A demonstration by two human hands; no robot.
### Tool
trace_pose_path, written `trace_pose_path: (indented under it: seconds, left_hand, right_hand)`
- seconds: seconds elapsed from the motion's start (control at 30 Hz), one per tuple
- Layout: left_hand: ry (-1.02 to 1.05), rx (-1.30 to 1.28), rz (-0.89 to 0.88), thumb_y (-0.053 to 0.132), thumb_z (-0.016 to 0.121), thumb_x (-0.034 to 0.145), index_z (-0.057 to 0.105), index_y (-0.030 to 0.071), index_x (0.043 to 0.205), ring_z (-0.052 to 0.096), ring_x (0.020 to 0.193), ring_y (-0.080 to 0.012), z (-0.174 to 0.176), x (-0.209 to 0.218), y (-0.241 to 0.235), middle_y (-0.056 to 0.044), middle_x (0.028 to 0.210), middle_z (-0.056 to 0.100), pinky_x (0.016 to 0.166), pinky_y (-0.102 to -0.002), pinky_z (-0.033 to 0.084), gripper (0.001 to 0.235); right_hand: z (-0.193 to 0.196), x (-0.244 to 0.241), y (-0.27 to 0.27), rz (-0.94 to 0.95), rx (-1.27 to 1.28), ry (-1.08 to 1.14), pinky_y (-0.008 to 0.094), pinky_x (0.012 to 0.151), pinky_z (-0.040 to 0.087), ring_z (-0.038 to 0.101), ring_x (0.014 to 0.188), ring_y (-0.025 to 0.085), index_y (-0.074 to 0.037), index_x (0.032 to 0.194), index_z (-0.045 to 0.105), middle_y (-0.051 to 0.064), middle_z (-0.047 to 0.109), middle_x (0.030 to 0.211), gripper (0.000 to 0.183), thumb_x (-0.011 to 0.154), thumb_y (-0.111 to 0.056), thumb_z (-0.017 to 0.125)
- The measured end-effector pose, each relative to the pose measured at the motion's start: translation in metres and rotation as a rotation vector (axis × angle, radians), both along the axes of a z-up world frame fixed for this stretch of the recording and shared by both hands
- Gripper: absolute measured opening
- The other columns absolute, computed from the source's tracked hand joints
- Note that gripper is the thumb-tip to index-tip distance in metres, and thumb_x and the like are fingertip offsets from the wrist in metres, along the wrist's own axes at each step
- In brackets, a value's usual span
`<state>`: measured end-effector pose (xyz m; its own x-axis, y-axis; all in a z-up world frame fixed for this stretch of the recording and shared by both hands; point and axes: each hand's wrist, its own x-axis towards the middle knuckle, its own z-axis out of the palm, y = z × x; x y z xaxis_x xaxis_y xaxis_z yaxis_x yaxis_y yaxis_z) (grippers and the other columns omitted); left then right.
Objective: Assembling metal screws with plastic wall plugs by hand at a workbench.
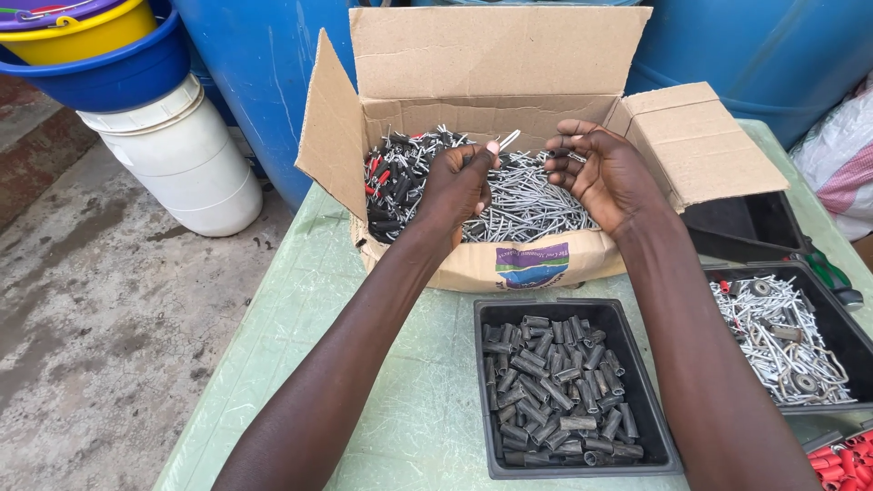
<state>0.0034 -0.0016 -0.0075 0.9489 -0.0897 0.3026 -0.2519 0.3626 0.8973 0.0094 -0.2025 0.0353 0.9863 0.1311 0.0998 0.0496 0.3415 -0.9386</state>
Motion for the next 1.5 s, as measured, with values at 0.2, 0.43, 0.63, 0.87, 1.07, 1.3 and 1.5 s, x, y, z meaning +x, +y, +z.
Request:
trace_pose_path:
  seconds: [0.2, 0.43, 0.63, 0.87, 1.07, 1.3, 1.5]
  left_hand:
    - [-0.015, 0.005, -0.040, 0.024, 0.059, 0.098, 0.063, 0.004, 0.085, 0.051, 0.035, -0.0057, 0.009, -0.007, 0.000, -0.002, 0.046, 0.048, 0.035, -0.014, 0.030, 0.025]
    - [-0.014, 0.022, -0.059, 0.019, 0.063, 0.095, 0.066, 0.005, 0.083, 0.050, 0.034, -0.0047, 0.011, -0.007, -0.002, -0.002, 0.047, 0.048, 0.036, -0.013, 0.029, 0.019]
    - [-0.045, 0.020, -0.034, 0.016, 0.065, 0.092, 0.068, 0.005, 0.083, 0.051, 0.035, -0.0070, 0.011, -0.010, -0.002, -0.001, 0.054, 0.044, 0.035, -0.017, 0.033, 0.015]
    - [0.144, 0.140, -0.030, 0.015, 0.070, 0.091, 0.066, 0.008, 0.085, 0.035, 0.040, -0.0068, 0.029, -0.022, -0.007, -0.002, 0.070, 0.054, 0.037, -0.023, 0.023, 0.010]
    - [0.156, 0.165, -0.019, 0.013, 0.067, 0.094, 0.065, 0.007, 0.079, 0.035, 0.038, -0.0061, 0.037, -0.034, 0.001, -0.005, 0.087, 0.065, 0.035, -0.021, 0.024, 0.017]
    - [0.185, 0.195, -0.015, 0.015, 0.067, 0.095, 0.067, 0.006, 0.086, 0.035, 0.037, -0.0055, 0.042, -0.040, -0.002, -0.003, 0.097, 0.067, 0.035, -0.020, 0.024, 0.013]
    - [0.179, 0.154, 0.026, 0.015, 0.068, 0.093, 0.066, 0.012, 0.089, 0.035, 0.037, -0.0044, 0.039, -0.033, -0.001, -0.003, 0.100, 0.067, 0.035, -0.021, 0.022, 0.006]
  right_hand:
    - [0.026, -0.043, 0.032, 0.021, -0.301, -0.184, 0.013, 0.028, 0.026, 0.034, 0.034, 0.001, -0.001, 0.105, 0.065, -0.004, 0.038, 0.050, 0.017, 0.090, -0.009, 0.067]
    - [0.027, -0.045, 0.036, 0.056, -0.441, -0.270, 0.013, 0.030, 0.021, 0.032, 0.034, -0.002, 0.002, 0.096, 0.068, -0.004, 0.040, 0.047, 0.009, 0.088, -0.001, 0.069]
    - [0.032, -0.047, 0.018, -0.039, -0.399, -0.276, 0.015, 0.030, 0.018, 0.029, 0.034, -0.002, 0.002, 0.097, 0.066, -0.003, 0.038, 0.049, 0.009, 0.090, -0.003, 0.069]
    - [0.090, -0.072, -0.070, -0.440, -0.751, -0.177, 0.024, 0.040, 0.014, 0.020, 0.042, 0.004, -0.013, 0.083, 0.070, -0.007, 0.040, 0.048, 0.010, 0.086, -0.005, 0.075]
    - [0.109, -0.133, -0.179, -0.664, -0.924, -0.079, 0.023, 0.042, 0.021, 0.026, 0.048, 0.003, -0.020, 0.083, 0.050, -0.008, 0.037, 0.061, 0.028, 0.104, -0.022, 0.068]
    - [0.023, -0.107, -0.362, -1.040, -1.303, 0.058, 0.029, 0.087, 0.048, 0.064, 0.108, 0.020, -0.019, 0.103, 0.074, 0.006, 0.070, 0.118, 0.015, 0.088, -0.021, 0.077]
    - [0.090, -0.075, -0.247, -0.873, -1.121, -0.432, 0.024, 0.059, 0.026, 0.030, 0.060, 0.001, -0.014, 0.073, 0.065, -0.011, 0.034, 0.060, 0.032, 0.102, -0.013, 0.078]
